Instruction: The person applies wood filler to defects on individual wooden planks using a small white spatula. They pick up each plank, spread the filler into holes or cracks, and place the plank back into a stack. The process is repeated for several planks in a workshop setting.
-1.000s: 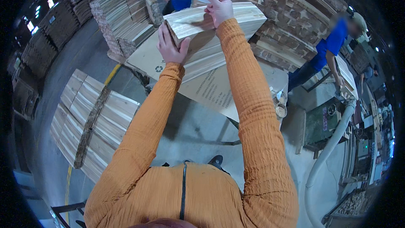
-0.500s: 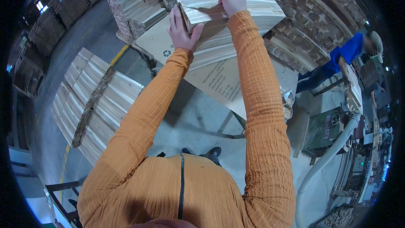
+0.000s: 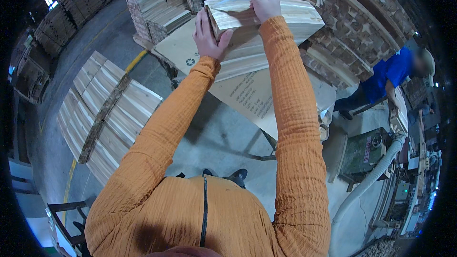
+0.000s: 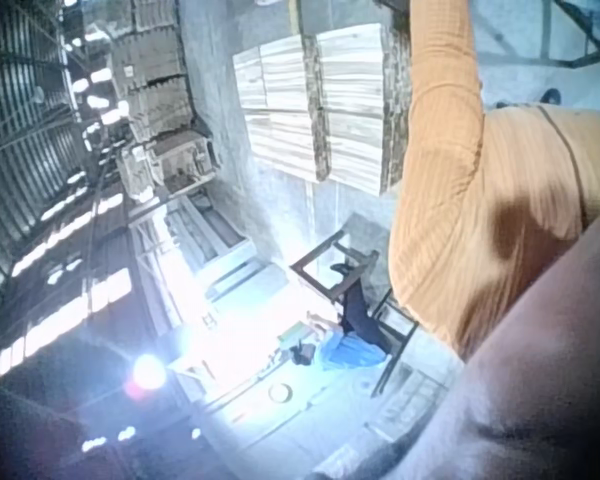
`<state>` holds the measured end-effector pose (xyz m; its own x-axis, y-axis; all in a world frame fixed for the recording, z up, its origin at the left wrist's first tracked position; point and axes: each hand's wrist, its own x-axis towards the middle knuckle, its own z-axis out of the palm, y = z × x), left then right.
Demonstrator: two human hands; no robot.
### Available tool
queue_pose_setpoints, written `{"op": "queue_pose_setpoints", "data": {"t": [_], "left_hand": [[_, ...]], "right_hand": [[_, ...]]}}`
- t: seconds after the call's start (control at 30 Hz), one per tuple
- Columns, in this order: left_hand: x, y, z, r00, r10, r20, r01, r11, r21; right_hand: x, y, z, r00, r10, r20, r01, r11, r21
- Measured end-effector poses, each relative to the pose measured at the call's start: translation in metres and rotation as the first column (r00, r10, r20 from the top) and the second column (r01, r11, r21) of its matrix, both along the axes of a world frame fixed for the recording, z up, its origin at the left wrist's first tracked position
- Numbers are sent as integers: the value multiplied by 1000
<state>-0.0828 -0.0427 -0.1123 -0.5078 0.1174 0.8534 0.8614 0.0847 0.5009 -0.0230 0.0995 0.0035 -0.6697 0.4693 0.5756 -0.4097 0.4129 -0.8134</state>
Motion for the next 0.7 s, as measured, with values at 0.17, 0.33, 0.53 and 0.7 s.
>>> {"op": "queue_pose_setpoints", "data": {"t": [0.17,0.33,0.53,0.7], "left_hand": [[-2,1,0,1000,13,0,-13,1000,-24],[-4,1,-1,999,30,-21,-31,999,-36],[-3,2,-1,1000,19,-7,-19,999,-32],[-4,0,-1,1000,19,-3,-19,1000,-20]], "right_hand": [[0,0,0,1000,-25,17,25,999,28],[-2,-5,1,999,-43,-23,44,999,17],[-2,-6,4,999,-21,-31,22,999,25],[0,-10,6,1000,-20,10,20,999,25]]}}
